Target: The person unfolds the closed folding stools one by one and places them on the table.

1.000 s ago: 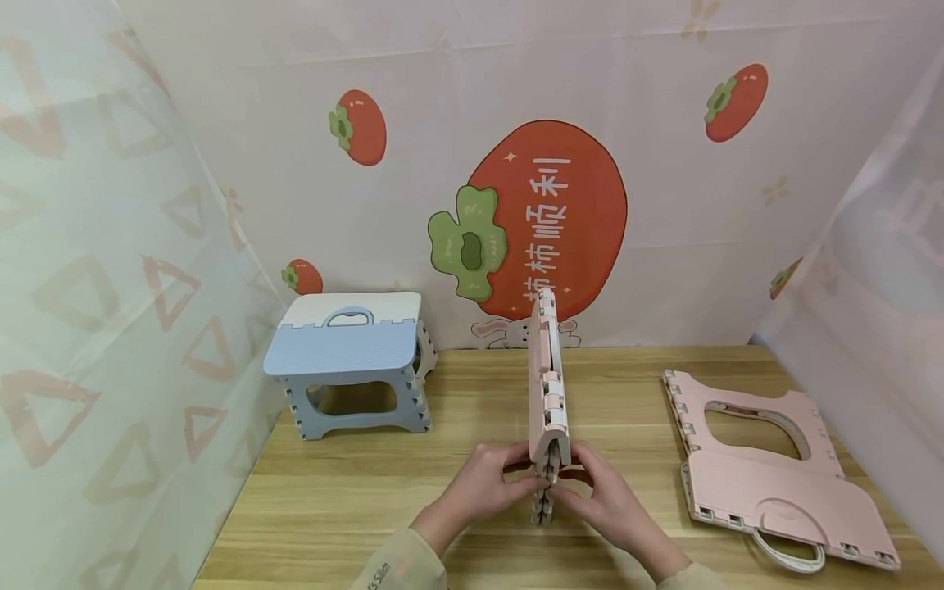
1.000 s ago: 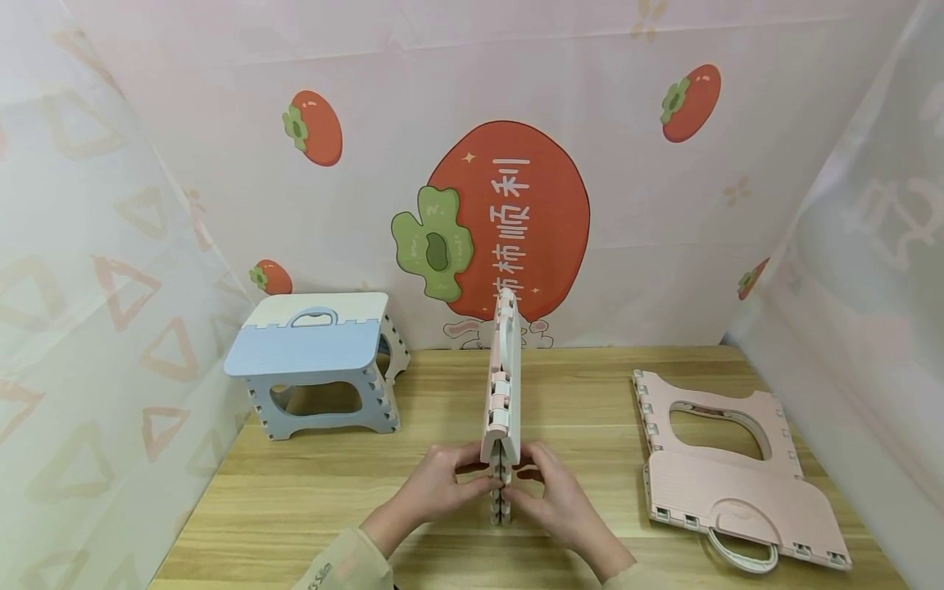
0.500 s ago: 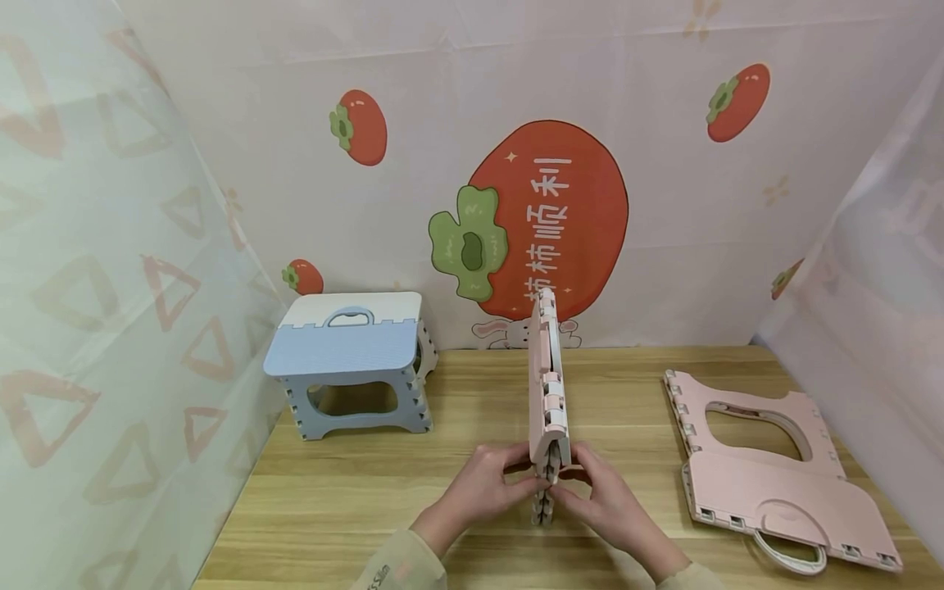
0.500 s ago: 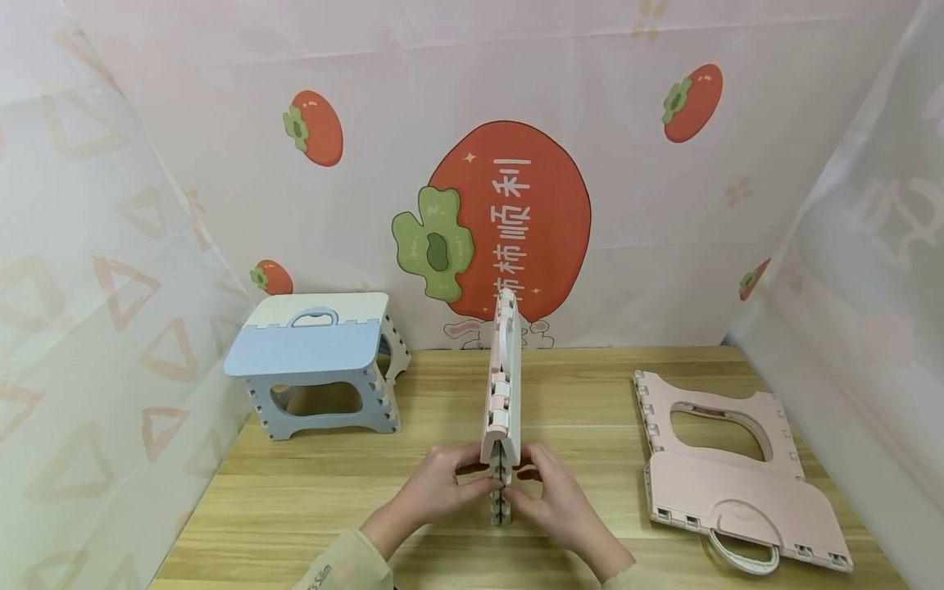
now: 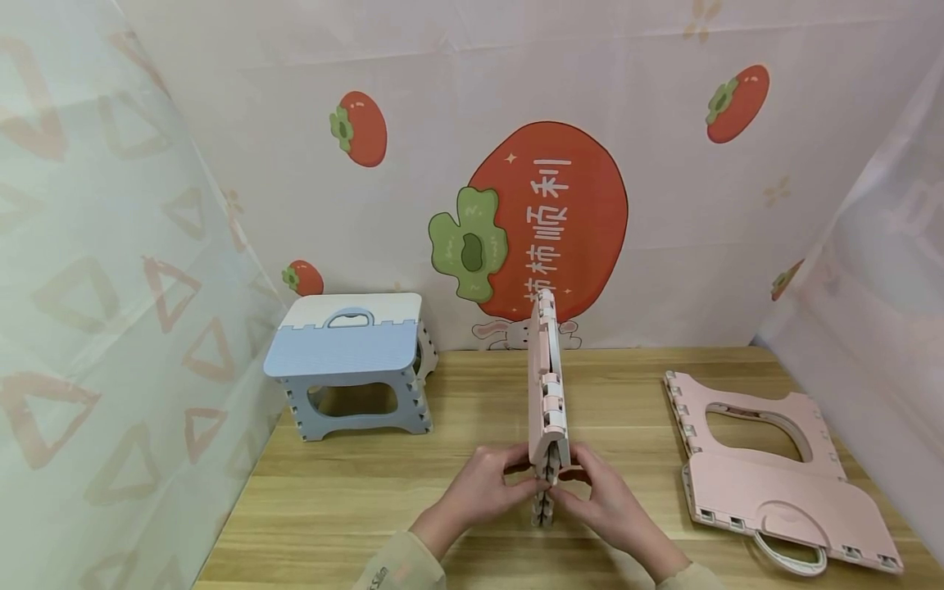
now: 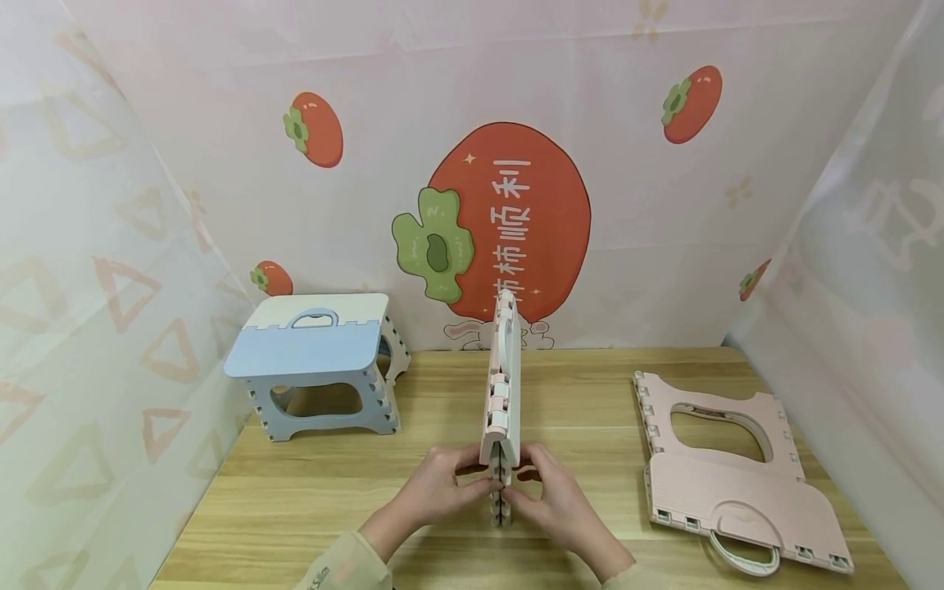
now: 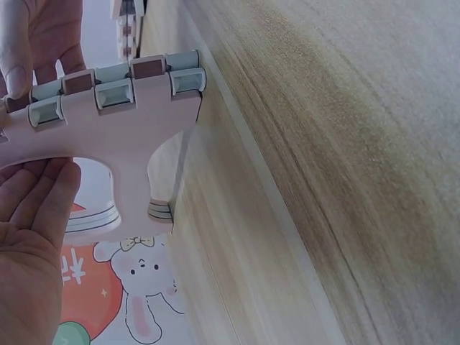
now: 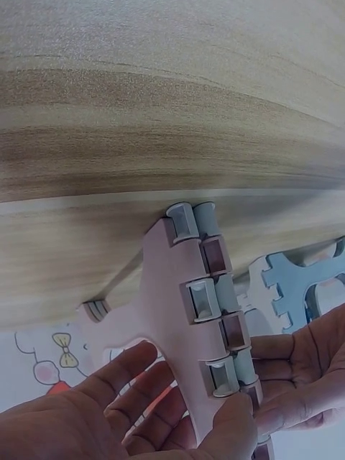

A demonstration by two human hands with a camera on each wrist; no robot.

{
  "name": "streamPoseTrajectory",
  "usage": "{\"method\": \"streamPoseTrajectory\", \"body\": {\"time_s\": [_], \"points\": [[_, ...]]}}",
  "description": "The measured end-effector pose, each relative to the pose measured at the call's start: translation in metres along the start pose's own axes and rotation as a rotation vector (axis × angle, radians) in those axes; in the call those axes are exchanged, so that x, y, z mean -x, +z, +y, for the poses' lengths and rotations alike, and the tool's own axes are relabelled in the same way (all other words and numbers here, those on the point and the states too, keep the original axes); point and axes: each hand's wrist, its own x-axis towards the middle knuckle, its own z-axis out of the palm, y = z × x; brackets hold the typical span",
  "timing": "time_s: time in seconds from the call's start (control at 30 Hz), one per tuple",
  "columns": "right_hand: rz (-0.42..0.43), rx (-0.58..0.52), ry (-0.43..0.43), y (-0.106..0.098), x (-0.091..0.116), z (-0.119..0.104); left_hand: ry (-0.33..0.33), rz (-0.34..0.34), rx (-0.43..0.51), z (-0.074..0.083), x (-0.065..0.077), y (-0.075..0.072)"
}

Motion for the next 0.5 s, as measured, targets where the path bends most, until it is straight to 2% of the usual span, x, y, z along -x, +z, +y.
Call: {"method": "streamPoseTrajectory", "body": {"time_s": [0.5], "points": [[0.043,0.045,-0.055,0.0005,-0.0003,-0.0004,0.019,0.019,-0.006,0.0014,0.0024,-0.0037]]}}
